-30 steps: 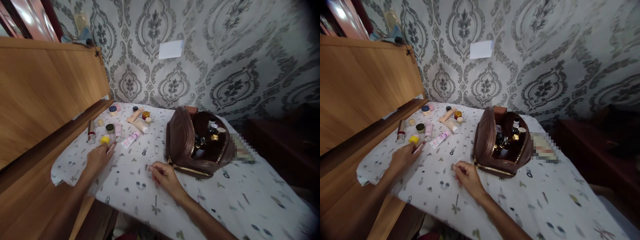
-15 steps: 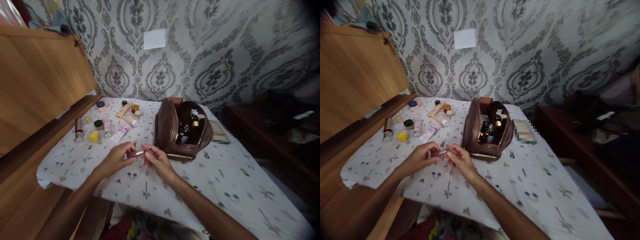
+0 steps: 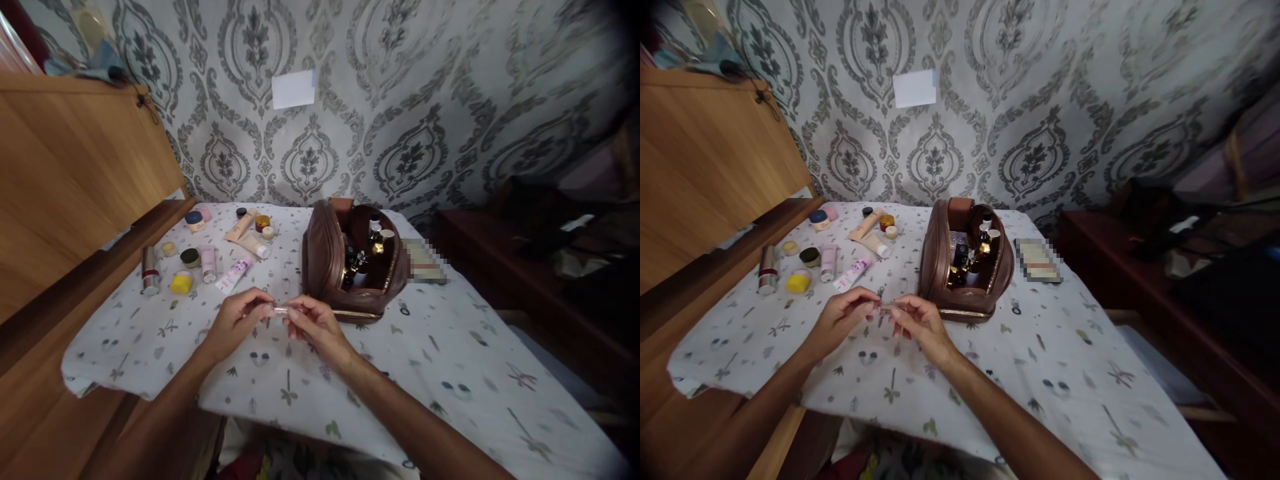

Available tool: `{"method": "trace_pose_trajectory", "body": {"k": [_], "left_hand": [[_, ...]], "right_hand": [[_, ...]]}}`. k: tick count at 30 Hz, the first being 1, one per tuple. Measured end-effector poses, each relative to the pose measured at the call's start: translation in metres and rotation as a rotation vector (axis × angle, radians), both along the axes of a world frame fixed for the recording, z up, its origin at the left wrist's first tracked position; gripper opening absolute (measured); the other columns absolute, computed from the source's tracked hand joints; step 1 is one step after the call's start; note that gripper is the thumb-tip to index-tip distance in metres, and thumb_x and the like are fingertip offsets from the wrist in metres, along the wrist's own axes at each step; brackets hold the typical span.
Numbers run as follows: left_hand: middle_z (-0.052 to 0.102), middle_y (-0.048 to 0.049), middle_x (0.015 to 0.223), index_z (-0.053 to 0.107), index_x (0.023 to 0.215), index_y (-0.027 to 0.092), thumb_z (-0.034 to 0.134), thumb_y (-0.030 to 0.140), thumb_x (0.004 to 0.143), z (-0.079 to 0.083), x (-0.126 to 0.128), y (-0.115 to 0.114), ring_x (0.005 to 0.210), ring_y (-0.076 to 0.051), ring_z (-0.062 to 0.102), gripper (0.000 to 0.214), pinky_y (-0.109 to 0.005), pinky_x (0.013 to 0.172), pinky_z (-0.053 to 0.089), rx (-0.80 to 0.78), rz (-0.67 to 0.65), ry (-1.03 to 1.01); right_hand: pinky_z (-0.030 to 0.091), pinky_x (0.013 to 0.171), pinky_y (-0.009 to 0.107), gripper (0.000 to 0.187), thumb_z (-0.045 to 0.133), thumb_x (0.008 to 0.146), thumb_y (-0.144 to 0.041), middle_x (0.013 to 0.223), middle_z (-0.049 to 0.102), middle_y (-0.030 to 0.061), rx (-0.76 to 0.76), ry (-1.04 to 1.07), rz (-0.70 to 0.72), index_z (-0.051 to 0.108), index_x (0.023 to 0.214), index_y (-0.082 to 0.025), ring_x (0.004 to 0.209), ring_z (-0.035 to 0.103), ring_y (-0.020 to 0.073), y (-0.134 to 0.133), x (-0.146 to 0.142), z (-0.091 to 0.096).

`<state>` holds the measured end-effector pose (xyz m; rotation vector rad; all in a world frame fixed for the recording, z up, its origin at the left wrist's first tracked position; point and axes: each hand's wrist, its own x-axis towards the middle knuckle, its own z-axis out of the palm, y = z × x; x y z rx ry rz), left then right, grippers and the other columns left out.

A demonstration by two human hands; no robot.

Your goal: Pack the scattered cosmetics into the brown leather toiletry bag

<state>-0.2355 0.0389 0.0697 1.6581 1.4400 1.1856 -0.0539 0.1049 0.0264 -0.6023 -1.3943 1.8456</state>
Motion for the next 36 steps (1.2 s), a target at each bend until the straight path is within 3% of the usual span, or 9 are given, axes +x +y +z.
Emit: {"method": "trace_pose_trajectory", "body": {"k": [6, 12, 16, 21, 27, 30, 32, 33, 36], "left_hand": [[0.062, -0.0005, 0.082, 0.064, 0.094, 0.018, 0.072, 0.033, 0.075, -0.001, 0.013, 0.0, 0.069, -0.013, 0.057, 0.026, -0.023, 0.062, 0.047, 0.074, 0.166, -0.153], [0.067, -0.0022, 0.085, 0.064, 0.1, 0.018, 0.071, 0.027, 0.076, 0.006, 0.024, 0.0, 0.07, -0.013, 0.059, 0.027, -0.022, 0.061, 0.046, 0.117, 0.139, -0.061], [0.069, -0.0027, 0.092, 0.064, 0.105, 0.02, 0.07, 0.025, 0.077, 0.008, 0.025, -0.001, 0.074, -0.013, 0.059, 0.029, -0.022, 0.064, 0.048, 0.147, 0.115, 0.005], [0.068, -0.006, 0.102, 0.066, 0.107, 0.021, 0.066, 0.027, 0.083, 0.006, 0.026, -0.002, 0.095, -0.019, 0.063, 0.024, -0.032, 0.085, 0.053, 0.188, 0.018, 0.058], [0.065, -0.0094, 0.119, 0.066, 0.114, 0.023, 0.061, 0.032, 0.091, 0.019, 0.036, 0.003, 0.115, -0.025, 0.06, 0.025, -0.035, 0.096, 0.053, 0.251, -0.124, 0.021], [0.07, -0.0073, 0.111, 0.064, 0.118, 0.024, 0.05, 0.032, 0.098, 0.033, 0.052, 0.011, 0.101, -0.021, 0.066, 0.026, -0.032, 0.088, 0.056, 0.258, -0.144, 0.057], [0.072, -0.0054, 0.1, 0.063, 0.117, 0.023, 0.045, 0.029, 0.1, 0.04, 0.068, 0.018, 0.085, -0.017, 0.069, 0.026, -0.027, 0.075, 0.058, 0.27, -0.124, 0.147], [0.073, -0.005, 0.098, 0.062, 0.118, 0.022, 0.044, 0.027, 0.1, 0.041, 0.076, 0.022, 0.082, -0.017, 0.07, 0.026, -0.027, 0.073, 0.058, 0.307, -0.12, 0.212], [0.072, -0.0089, 0.114, 0.052, 0.131, 0.02, 0.044, 0.021, 0.099, 0.034, 0.099, 0.034, 0.098, -0.02, 0.071, 0.033, -0.032, 0.083, 0.059, 0.479, -0.132, 0.452]], "right_hand": [[0.036, 0.045, 0.018, 0.04, 0.079, 0.073, -0.048, 0.075, 0.067, -0.0002, -0.072, 0.048, 0.109, 0.068, 0.097, -0.018, 0.056, 0.059, 0.0091, -0.001, -0.001, -0.001], [0.045, 0.049, 0.02, 0.035, 0.079, 0.073, -0.045, 0.08, 0.068, 0.001, -0.032, 0.051, 0.178, 0.068, 0.093, -0.019, 0.067, 0.066, 0.0136, 0.0, -0.001, -0.003], [0.05, 0.064, 0.023, 0.033, 0.084, 0.068, -0.042, 0.076, 0.067, -0.0016, 0.01, 0.075, 0.172, 0.068, 0.085, -0.018, 0.07, 0.063, 0.0116, 0.001, -0.001, -0.004], [0.049, 0.073, 0.028, 0.037, 0.081, 0.069, -0.048, 0.082, 0.067, 0.0, 0.146, 0.047, 0.188, 0.069, 0.086, -0.018, 0.075, 0.06, 0.0137, 0.0, 0.003, 0.003], [0.046, 0.068, 0.026, 0.035, 0.078, 0.074, -0.049, 0.078, 0.063, -0.0005, 0.356, -0.071, 0.02, 0.068, 0.084, -0.017, 0.071, 0.055, 0.013, -0.005, 0.03, 0.037], [0.049, 0.067, 0.026, 0.028, 0.076, 0.079, -0.043, 0.077, 0.062, 0.0001, 0.459, -0.153, -0.07, 0.066, 0.083, -0.017, 0.071, 0.057, 0.0132, -0.008, 0.061, 0.061], [0.054, 0.07, 0.029, 0.027, 0.073, 0.083, -0.04, 0.087, 0.067, 0.0024, 0.485, -0.136, -0.19, 0.064, 0.098, -0.02, 0.077, 0.064, 0.0154, -0.007, 0.085, 0.076], [0.056, 0.07, 0.031, 0.035, 0.072, 0.085, -0.039, 0.09, 0.068, 0.0028, 0.475, -0.115, -0.281, 0.06, 0.113, -0.023, 0.077, 0.066, 0.0162, -0.005, 0.096, 0.082], [0.058, 0.07, 0.032, 0.056, 0.07, 0.088, -0.037, 0.091, 0.069, 0.0032, 0.497, -0.117, -0.57, 0.042, 0.135, -0.028, 0.081, 0.07, 0.0185, 0.006, 0.122, 0.097]]}}
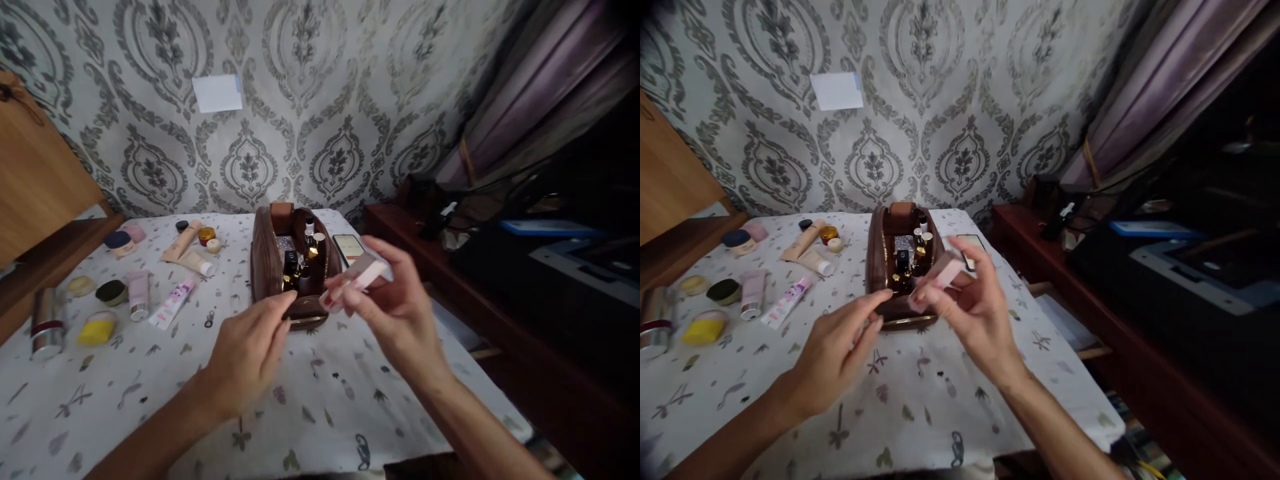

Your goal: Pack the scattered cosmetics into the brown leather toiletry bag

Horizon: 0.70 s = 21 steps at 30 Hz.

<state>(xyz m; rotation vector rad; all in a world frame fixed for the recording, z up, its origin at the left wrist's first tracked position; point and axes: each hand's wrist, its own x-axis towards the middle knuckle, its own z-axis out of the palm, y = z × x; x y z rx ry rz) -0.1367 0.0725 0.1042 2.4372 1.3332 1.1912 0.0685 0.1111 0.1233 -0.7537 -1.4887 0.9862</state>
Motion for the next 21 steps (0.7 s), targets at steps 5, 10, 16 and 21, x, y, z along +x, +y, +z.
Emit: {"method": "trace_pose_trajectory", "body": {"k": [5, 10, 16, 21], "left_hand": [[0.064, -0.0141, 0.131, 0.035, 0.146, 0.017, 0.043, 0.018, 0.097, -0.024, 0.017, 0.007, 0.109, -0.026, 0.069, 0.05, -0.037, 0.077, 0.062, 0.015, 0.02, 0.246], [0.065, -0.0122, 0.131, 0.047, 0.137, 0.017, 0.041, 0.009, 0.094, -0.04, 0.014, 0.007, 0.111, -0.024, 0.068, 0.044, -0.035, 0.083, 0.062, 0.096, -0.006, 0.271], [0.067, -0.0145, 0.128, 0.051, 0.134, 0.009, 0.042, 0.004, 0.091, -0.045, 0.011, 0.01, 0.11, -0.022, 0.067, 0.045, -0.033, 0.088, 0.06, 0.207, -0.015, 0.283], [0.068, -0.0138, 0.125, 0.055, 0.13, 0.007, 0.043, 0.005, 0.092, -0.049, 0.011, 0.01, 0.103, -0.022, 0.069, 0.039, -0.035, 0.086, 0.061, 0.217, 0.007, 0.276]], "right_hand": [[0.059, 0.075, 0.034, 0.052, 0.072, 0.086, -0.037, 0.092, 0.07, 0.0037, 0.088, -0.12, -0.12, 0.046, 0.129, -0.026, 0.086, 0.071, 0.0199, 0.021, 0.015, 0.005], [0.058, 0.08, 0.033, 0.04, 0.063, 0.094, -0.029, 0.092, 0.071, 0.0024, 0.172, -0.297, -0.027, 0.05, 0.13, -0.023, 0.083, 0.071, 0.017, 0.034, 0.009, -0.003], [0.058, 0.082, 0.034, 0.031, 0.055, 0.097, -0.02, 0.096, 0.072, 0.0061, 0.341, -0.595, -0.041, 0.055, 0.128, -0.02, 0.09, 0.069, 0.0185, 0.041, 0.006, 0.003], [0.057, 0.073, 0.029, 0.027, 0.053, 0.095, -0.014, 0.097, 0.07, 0.007, 0.435, -0.783, -0.059, 0.059, 0.121, -0.018, 0.084, 0.069, 0.017, 0.044, 0.001, 0.007]]}}
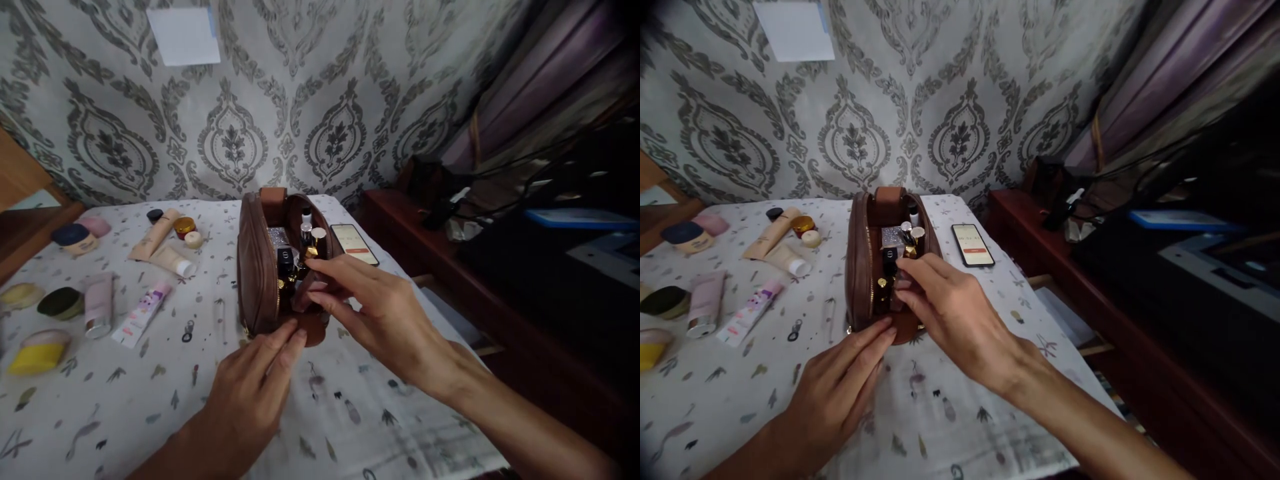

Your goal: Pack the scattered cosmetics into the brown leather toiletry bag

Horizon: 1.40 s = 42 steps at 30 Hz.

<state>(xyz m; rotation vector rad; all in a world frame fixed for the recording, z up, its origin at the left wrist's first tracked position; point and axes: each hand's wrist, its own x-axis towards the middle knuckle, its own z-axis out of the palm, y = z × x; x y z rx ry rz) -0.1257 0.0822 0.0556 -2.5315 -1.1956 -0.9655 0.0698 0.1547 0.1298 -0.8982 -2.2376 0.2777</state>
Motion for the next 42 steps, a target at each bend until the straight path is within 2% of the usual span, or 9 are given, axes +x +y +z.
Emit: {"method": "trace_pose_trajectory", "body": {"k": [5, 10, 15, 20, 25, 30, 37, 42], "left_hand": [[0.067, -0.0139, 0.128, 0.055, 0.13, 0.007, 0.044, 0.005, 0.092, -0.005, -0.001, -0.001, 0.104, -0.023, 0.069, 0.04, -0.036, 0.088, 0.061, -0.005, -0.007, -0.013], [0.064, -0.0139, 0.133, 0.052, 0.134, 0.006, 0.043, 0.003, 0.092, -0.007, -0.002, -0.003, 0.109, -0.023, 0.067, 0.043, -0.036, 0.089, 0.061, -0.015, -0.004, -0.002], [0.062, -0.0148, 0.135, 0.052, 0.134, 0.005, 0.043, 0.003, 0.092, 0.0, -0.006, -0.001, 0.105, -0.023, 0.069, 0.043, -0.034, 0.083, 0.063, 0.007, -0.005, 0.01], [0.067, -0.0158, 0.127, 0.057, 0.126, 0.005, 0.045, 0.004, 0.092, 0.007, -0.01, 0.003, 0.104, -0.024, 0.07, 0.037, -0.034, 0.083, 0.063, 0.072, -0.015, 0.003], [0.069, -0.0165, 0.123, 0.056, 0.127, 0.004, 0.045, 0.002, 0.09, 0.006, -0.011, 0.002, 0.105, -0.023, 0.07, 0.038, -0.034, 0.085, 0.062, 0.08, -0.026, 0.003], [0.069, -0.016, 0.122, 0.056, 0.127, 0.005, 0.044, 0.0, 0.089, 0.003, -0.011, 0.001, 0.106, -0.023, 0.07, 0.04, -0.033, 0.084, 0.062, 0.092, -0.027, -0.01], [0.068, -0.0147, 0.125, 0.054, 0.13, 0.007, 0.044, 0.004, 0.092, 0.0, -0.012, 0.001, 0.108, -0.023, 0.069, 0.039, -0.032, 0.084, 0.062, 0.082, -0.01, -0.013], [0.068, -0.0147, 0.126, 0.053, 0.131, 0.008, 0.042, 0.003, 0.091, -0.001, -0.013, 0.001, 0.11, -0.022, 0.068, 0.042, -0.031, 0.087, 0.061, 0.082, -0.01, -0.01]], "right_hand": [[0.052, 0.065, 0.027, 0.016, 0.054, 0.093, -0.011, 0.094, 0.066, 0.0071, 0.003, -0.145, -0.021, 0.061, 0.107, -0.014, 0.079, 0.066, 0.0172, 0.003, -0.009, -0.001], [0.045, 0.063, 0.026, 0.007, 0.056, 0.092, -0.012, 0.092, 0.064, 0.006, -0.175, -0.321, -0.092, 0.062, 0.096, -0.014, 0.076, 0.062, 0.0165, 0.003, -0.021, 0.002], [0.037, 0.06, 0.024, 0.009, 0.052, 0.094, -0.012, 0.089, 0.064, 0.0045, -0.314, -0.475, -0.132, 0.06, 0.091, -0.014, 0.074, 0.06, 0.0142, 0.0, -0.031, 0.01], [0.026, 0.054, 0.026, 0.005, 0.055, 0.09, -0.011, 0.082, 0.067, 0.0025, -0.304, -0.619, -0.154, 0.055, 0.092, -0.016, 0.065, 0.057, 0.0131, -0.002, -0.036, 0.014], [0.021, 0.054, 0.028, 0.006, 0.056, 0.091, -0.014, 0.081, 0.07, 0.0035, -0.258, -0.705, -0.182, 0.058, 0.096, -0.017, 0.065, 0.058, 0.0142, -0.001, -0.038, 0.012], [0.021, 0.054, 0.029, 0.008, 0.055, 0.09, -0.011, 0.081, 0.071, 0.0051, -0.237, -0.733, -0.161, 0.06, 0.096, -0.015, 0.065, 0.059, 0.0149, -0.003, -0.039, 0.014], [0.032, 0.06, 0.026, 0.011, 0.053, 0.088, -0.005, 0.087, 0.069, 0.0068, -0.273, -0.648, -0.109, 0.061, 0.089, -0.012, 0.073, 0.061, 0.0148, -0.004, -0.033, 0.014], [0.035, 0.061, 0.025, 0.016, 0.053, 0.086, -0.002, 0.086, 0.068, 0.0062, -0.209, -0.595, -0.074, 0.064, 0.091, -0.012, 0.073, 0.061, 0.0136, -0.005, -0.029, 0.011]]}}
